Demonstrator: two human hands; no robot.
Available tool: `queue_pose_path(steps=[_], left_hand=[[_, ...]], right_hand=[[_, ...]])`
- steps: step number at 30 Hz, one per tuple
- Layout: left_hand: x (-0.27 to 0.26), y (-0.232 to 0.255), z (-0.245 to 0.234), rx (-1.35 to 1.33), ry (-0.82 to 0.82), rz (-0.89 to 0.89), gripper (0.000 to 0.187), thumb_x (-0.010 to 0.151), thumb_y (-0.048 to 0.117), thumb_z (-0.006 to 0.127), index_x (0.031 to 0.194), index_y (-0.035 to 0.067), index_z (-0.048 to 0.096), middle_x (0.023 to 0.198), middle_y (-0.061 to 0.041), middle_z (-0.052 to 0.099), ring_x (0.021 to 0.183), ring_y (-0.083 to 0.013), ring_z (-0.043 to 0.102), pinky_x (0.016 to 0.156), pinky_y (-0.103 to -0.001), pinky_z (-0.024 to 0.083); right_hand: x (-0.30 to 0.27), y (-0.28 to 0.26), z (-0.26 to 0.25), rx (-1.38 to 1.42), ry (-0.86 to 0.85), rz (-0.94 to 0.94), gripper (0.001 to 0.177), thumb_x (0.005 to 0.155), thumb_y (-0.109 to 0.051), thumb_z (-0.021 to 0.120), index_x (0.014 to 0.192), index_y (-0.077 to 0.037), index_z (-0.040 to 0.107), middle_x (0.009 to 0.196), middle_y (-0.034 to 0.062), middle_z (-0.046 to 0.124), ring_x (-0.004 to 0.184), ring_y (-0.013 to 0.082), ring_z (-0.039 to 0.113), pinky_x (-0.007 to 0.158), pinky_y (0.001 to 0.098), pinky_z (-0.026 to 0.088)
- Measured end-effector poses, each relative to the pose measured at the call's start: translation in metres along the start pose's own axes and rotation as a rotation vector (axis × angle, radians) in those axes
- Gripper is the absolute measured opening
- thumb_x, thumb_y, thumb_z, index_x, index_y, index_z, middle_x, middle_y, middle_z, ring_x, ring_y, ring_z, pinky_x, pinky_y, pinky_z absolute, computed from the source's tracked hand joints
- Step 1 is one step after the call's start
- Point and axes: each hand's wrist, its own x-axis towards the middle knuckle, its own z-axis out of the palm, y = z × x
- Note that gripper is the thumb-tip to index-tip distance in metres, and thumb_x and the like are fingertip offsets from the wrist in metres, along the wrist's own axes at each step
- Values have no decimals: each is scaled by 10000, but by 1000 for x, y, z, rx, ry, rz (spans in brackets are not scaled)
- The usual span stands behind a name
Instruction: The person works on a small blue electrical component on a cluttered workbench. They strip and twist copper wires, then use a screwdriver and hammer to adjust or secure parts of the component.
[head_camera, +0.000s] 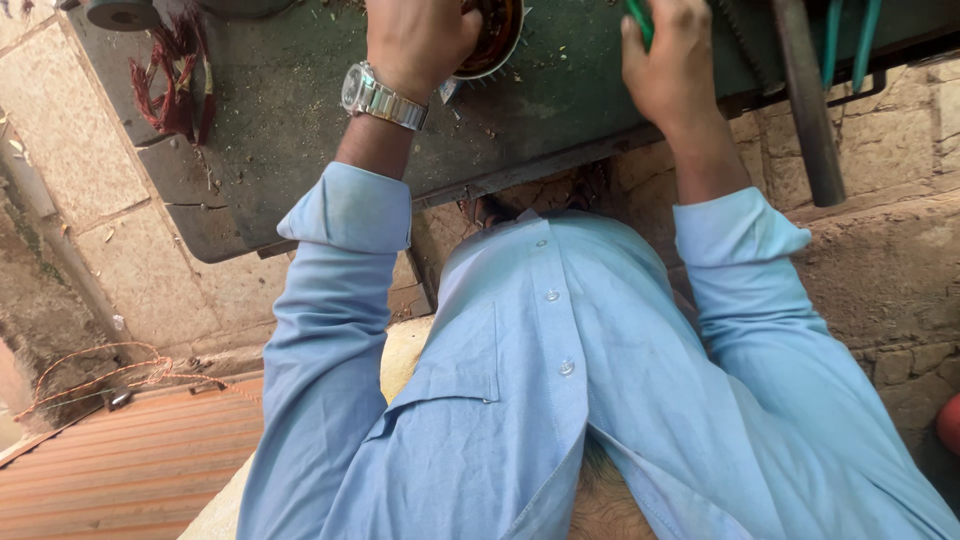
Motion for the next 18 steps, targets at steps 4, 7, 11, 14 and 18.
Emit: queue_pose_path(steps=[4,7,11,14,18], left_hand=[[3,12,-23,-37,76,-24,339,757,144,814,1092,150,760,850,-95,734,706,-284,687,546,-427,524],[-9,25,-48,-111,140,-10,576,691,71,810,1245,79,653,1073,-115,693,969,-323,664,745,-443,569],[-30,30,-78,-367,78,16,593,720,-84,712,1276,97,619,1342,-91,665,1178,-313,642,972,-430,558],[-48,30,-92,-486,120,85,570,763,-96,752,1275,119,619,1421,-58,638,1331,-316,614,1129,-442,513],[-65,34,-101,-540,105,109,653,742,-54,799,1340,127,611,1470,-107,605,1366,-346,568,1144,-468,475]], right_hand=[[16,-6,-4,125,178,-19,96,994,-11,764,1069,17,710,1054,191,731,969,351,715,831,450,544],[16,-24,-3,337,84,-11,54,987,-31,736,1023,8,745,1058,164,769,1008,277,750,902,393,582],[14,-49,18,909,-130,426,262,1067,-236,626,1174,-21,730,1111,70,766,1043,157,725,928,309,562],[19,-61,36,1383,-269,511,409,1085,-319,541,1369,-34,608,1257,58,724,1141,142,691,1011,308,549],[26,-68,52,1445,-399,386,519,1107,-274,654,1501,34,518,1337,69,651,1206,125,632,1069,307,513]])
